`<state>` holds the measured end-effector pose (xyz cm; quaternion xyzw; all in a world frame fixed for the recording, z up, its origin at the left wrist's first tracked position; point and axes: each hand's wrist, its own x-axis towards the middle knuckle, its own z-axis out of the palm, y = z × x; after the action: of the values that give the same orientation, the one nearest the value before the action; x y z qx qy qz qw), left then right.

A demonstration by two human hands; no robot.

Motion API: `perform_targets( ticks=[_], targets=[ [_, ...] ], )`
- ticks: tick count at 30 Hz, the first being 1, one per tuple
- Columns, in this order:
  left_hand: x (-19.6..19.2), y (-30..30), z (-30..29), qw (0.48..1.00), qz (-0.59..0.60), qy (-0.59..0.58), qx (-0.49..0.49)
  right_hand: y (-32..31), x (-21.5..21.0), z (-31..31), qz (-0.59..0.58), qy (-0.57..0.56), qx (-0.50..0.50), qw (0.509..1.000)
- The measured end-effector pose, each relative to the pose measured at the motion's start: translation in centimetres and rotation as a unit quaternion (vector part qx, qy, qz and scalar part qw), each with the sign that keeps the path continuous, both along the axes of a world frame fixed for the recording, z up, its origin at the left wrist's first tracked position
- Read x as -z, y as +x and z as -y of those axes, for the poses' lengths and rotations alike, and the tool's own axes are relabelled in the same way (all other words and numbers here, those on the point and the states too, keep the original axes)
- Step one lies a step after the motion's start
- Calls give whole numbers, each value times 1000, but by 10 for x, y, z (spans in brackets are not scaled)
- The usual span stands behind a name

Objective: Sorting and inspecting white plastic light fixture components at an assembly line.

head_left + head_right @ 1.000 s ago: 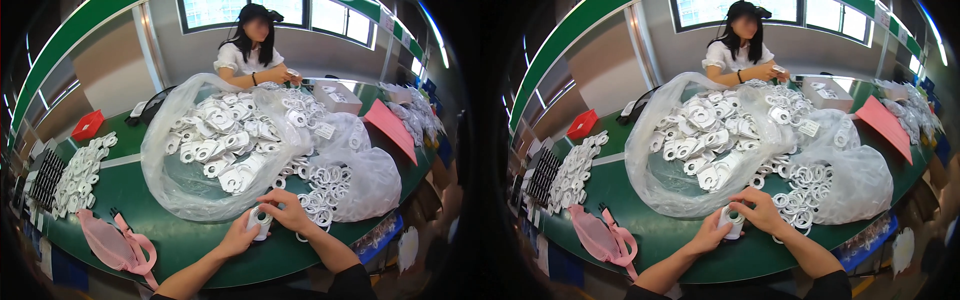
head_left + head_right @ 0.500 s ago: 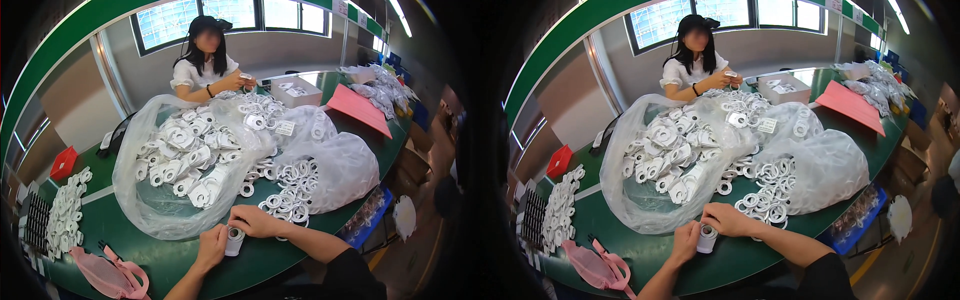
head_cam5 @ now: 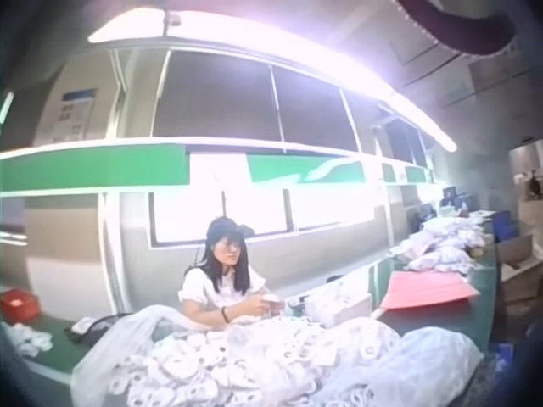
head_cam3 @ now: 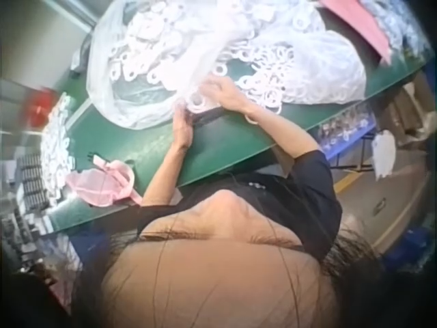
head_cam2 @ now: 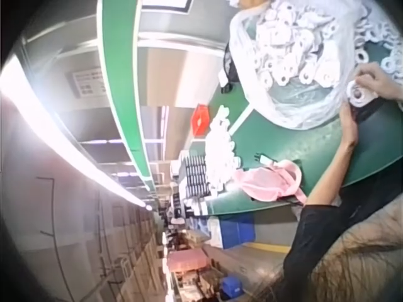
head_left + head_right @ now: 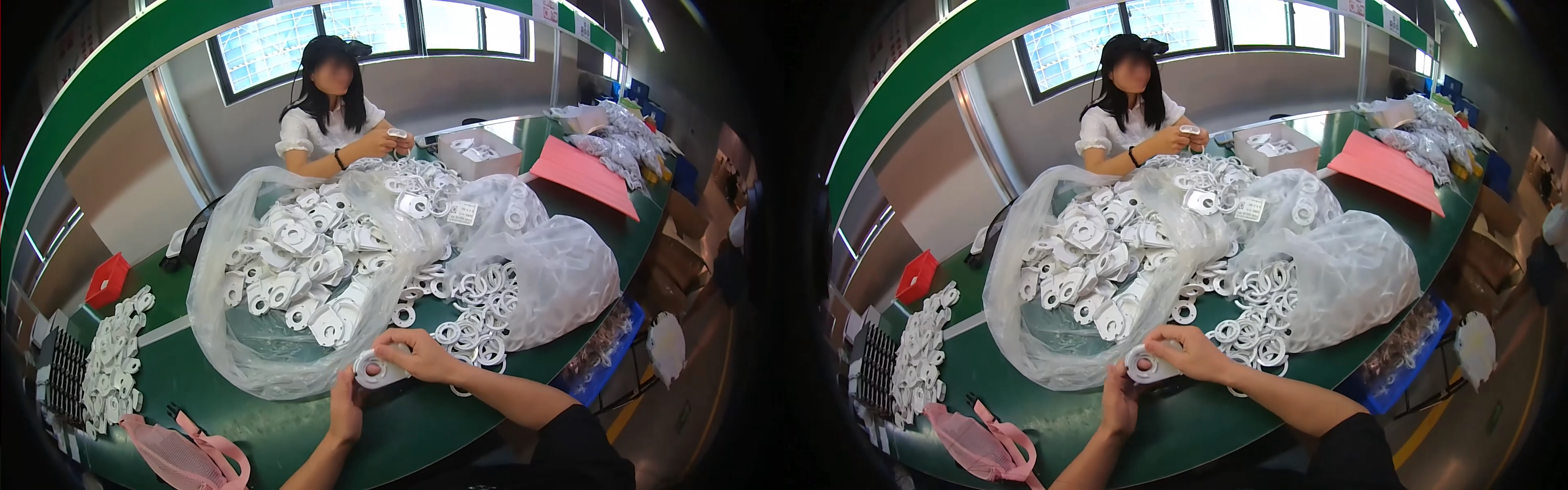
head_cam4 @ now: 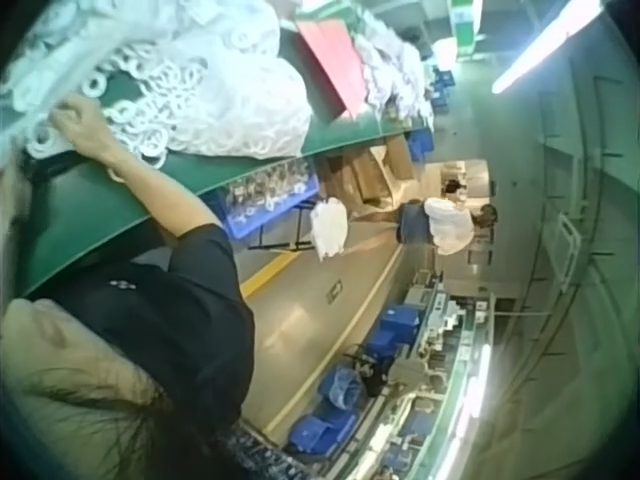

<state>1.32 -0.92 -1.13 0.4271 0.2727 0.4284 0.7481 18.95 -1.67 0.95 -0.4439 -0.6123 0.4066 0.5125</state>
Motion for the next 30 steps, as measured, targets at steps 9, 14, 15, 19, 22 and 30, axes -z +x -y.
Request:
perform_targets(
  ticks=[9, 14, 15, 19, 22, 30],
  targets=[
    [-6, -3, -4, 888, -337, 310, -37, 8, -3, -2, 144, 56, -62, 986],
    [-9, -7, -6, 845, -393, 360, -36, 9, -7, 2, 172, 40, -65, 982],
    [-8, -7, -7, 855, -385, 346, -25, 9, -8, 2, 171, 25, -67, 983],
    [-5, -5, -8, 863, -368, 346, -12, 11, 0, 1, 161, 25, -67, 984],
    [-6, -4, -7, 884, -341, 317, -37, 12, 0, -2, 113, -7, -91, 989],
    [-9, -3, -2, 957, -180, 208, -88, -5, 13, -7, -121, -88, -107, 983]
  ],
)
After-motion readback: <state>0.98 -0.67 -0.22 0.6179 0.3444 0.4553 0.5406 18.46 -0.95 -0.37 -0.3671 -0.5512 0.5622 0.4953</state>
